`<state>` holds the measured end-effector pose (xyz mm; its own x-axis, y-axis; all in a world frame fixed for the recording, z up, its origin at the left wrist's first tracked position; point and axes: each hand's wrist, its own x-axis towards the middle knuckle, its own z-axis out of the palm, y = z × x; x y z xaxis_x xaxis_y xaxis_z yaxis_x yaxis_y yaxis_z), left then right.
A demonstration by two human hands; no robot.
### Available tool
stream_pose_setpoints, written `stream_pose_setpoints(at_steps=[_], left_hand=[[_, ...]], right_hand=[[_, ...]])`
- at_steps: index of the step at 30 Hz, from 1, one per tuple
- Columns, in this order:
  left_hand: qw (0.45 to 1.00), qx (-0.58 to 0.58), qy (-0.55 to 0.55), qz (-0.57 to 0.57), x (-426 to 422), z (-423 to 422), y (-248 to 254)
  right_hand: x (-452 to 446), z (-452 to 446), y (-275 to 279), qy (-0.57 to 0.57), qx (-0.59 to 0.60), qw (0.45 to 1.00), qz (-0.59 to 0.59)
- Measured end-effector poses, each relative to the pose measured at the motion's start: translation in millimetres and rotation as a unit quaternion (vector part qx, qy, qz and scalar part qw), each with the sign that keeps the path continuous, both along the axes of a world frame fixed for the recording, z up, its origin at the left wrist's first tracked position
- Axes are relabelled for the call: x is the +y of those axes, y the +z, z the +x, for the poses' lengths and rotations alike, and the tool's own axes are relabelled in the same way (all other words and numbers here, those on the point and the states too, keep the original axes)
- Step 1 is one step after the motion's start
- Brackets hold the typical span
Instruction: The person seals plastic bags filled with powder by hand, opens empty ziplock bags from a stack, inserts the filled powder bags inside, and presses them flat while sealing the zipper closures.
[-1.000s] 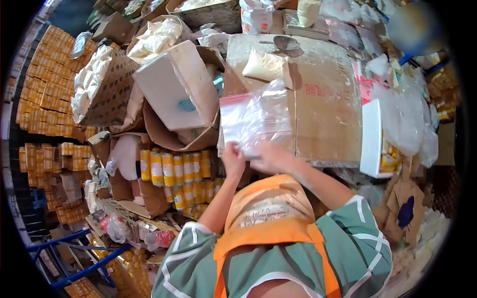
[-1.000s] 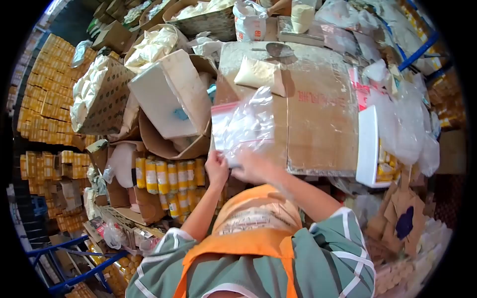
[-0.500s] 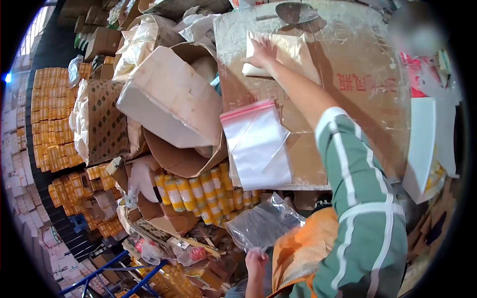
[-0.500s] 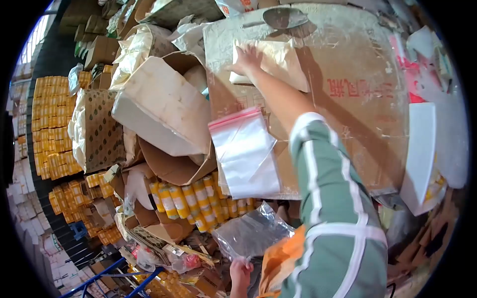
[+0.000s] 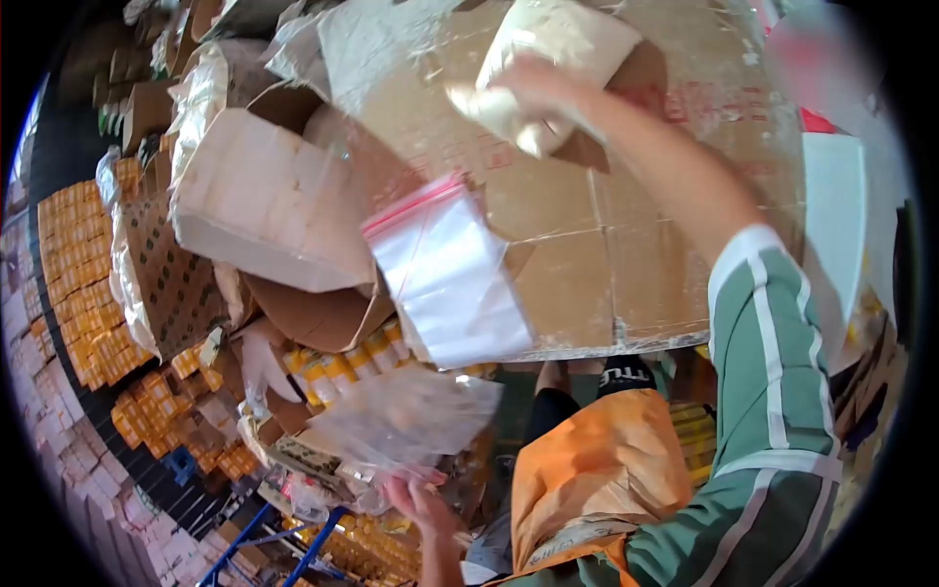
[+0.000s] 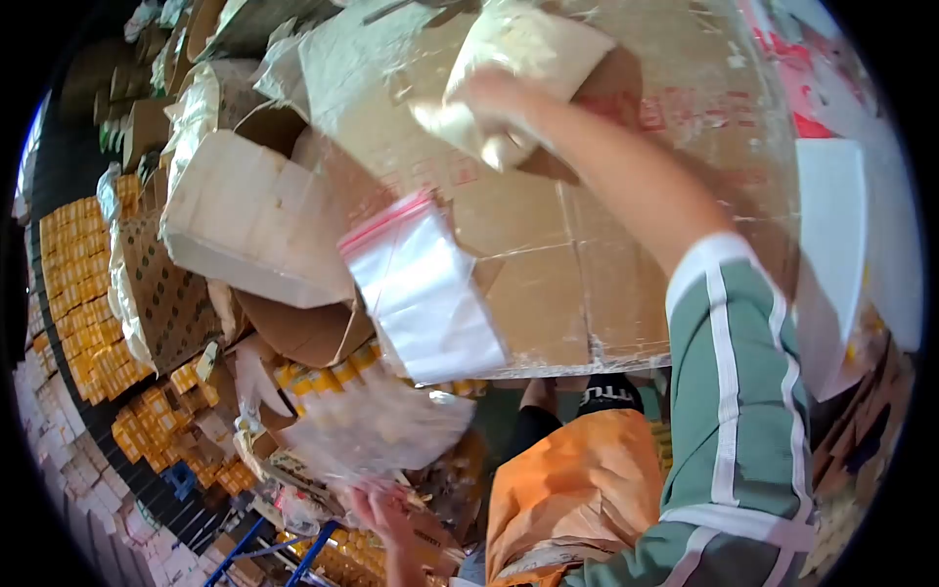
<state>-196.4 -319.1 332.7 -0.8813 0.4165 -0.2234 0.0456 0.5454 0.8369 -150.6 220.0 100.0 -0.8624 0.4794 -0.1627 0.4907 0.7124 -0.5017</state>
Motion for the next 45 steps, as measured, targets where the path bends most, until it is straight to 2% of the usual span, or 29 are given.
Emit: stream_pose_setpoints(at_steps=[1,2,3,5,8,9,10,11,12,13,16,17,18,19,21,23,25,26,27,28,32,34,35,37,38,40,42,44,45], left_hand=[[0.988,0.096,-0.115,-0.034,5,-15,-3],[0.985,0.112,-0.125,-0.051,21,-25,-3],[0.98,0.129,-0.134,-0.071,44,-35,-2],[0.926,0.248,-0.237,-0.158,99,-51,2],[0.938,0.248,-0.225,-0.087,177,-72,-28],[0.925,0.293,-0.227,-0.08,208,-70,-39],[0.861,0.428,-0.276,-0.007,230,-87,-74],[0.82,0.489,-0.294,-0.047,257,-82,-86],[0.793,0.503,-0.34,-0.058,273,-89,-115],[0.765,0.513,-0.383,-0.07,282,-95,-146],[0.795,0.452,-0.402,-0.038,289,-64,-194],[0.801,0.441,-0.403,-0.034,284,-53,-206],[0.838,0.38,-0.386,-0.064,274,-41,-217],[0.833,0.386,-0.389,-0.075,262,-37,-232],[0.84,0.319,-0.408,-0.164,244,-23,-250],[0.831,0.333,-0.413,-0.164,232,-10,-262],[0.831,0.353,-0.402,-0.154,238,7,-268],[0.828,0.402,-0.378,-0.102,243,15,-265],[0.819,0.448,-0.354,-0.051,247,21,-264],[0.816,0.451,-0.356,-0.058,252,26,-265],[0.832,0.407,-0.358,-0.119,274,28,-282],[0.841,0.369,-0.365,-0.151,276,31,-286],[0.853,0.356,-0.36,-0.128,276,33,-287],[0.863,0.345,-0.355,-0.106,276,37,-286],[0.872,0.313,-0.356,-0.124,273,40,-283],[0.879,0.283,-0.355,-0.145,267,45,-277],[0.903,0.21,-0.352,-0.127,259,53,-273],[0.912,0.173,-0.35,-0.124,256,70,-260],[0.921,0.134,-0.347,-0.116,256,78,-257]], right_hand=[[-21,29,-7,0.019,0.021,0.999,0.026],[-42,55,-9,0.034,-0.026,0.998,0.04],[-61,85,-12,0.072,-0.007,0.996,0.06],[-101,145,-12,0.032,0.08,0.996,-0.015],[-154,203,0,-0.009,0.034,0.993,-0.108],[-170,220,-1,-0.023,0.023,0.989,-0.146],[-185,235,0,-0.04,0.011,0.988,-0.146],[-200,248,1,-0.054,-0.003,0.988,-0.145],[-211,259,10,-0.069,-0.025,0.985,-0.157],[-225,269,7,-0.041,-0.033,0.996,-0.078],[-260,289,12,-0.051,-0.078,0.992,-0.087],[-266,289,19,-0.107,-0.062,0.981,-0.149],[-268,288,26,-0.164,-0.044,0.963,-0.21],[-267,283,36,-0.231,0.001,0.934,-0.273],[-242,273,33,-0.146,0.08,0.985,-0.052],[-217,250,24,-0.252,0.123,0.959,0.05],[-189,228,9,-0.284,0.114,0.952,0.015],[-180,215,3,-0.285,0.117,0.951,0.005],[-174,204,-3,-0.285,0.063,0.955,-0.055],[-168,195,-7,-0.281,0.01,0.953,-0.111],[-151,178,-17,-0.233,-0.044,0.958,-0.163],[-140,178,-19,-0.196,-0.058,0.93,-0.306],[-139,180,-21,-0.192,-0.056,0.931,-0.305],[-145,193,-30,-0.247,0.072,0.878,-0.404],[-147,203,-32,-0.245,0.072,0.878,-0.405],[-152,225,-34,-0.359,0.147,0.839,-0.382],[-154,252,-11,-0.459,0.13,0.814,-0.333],[-162,273,-5,-0.508,0.275,0.734,-0.357],[-165,276,-1,-0.509,0.275,0.733,-0.358]])
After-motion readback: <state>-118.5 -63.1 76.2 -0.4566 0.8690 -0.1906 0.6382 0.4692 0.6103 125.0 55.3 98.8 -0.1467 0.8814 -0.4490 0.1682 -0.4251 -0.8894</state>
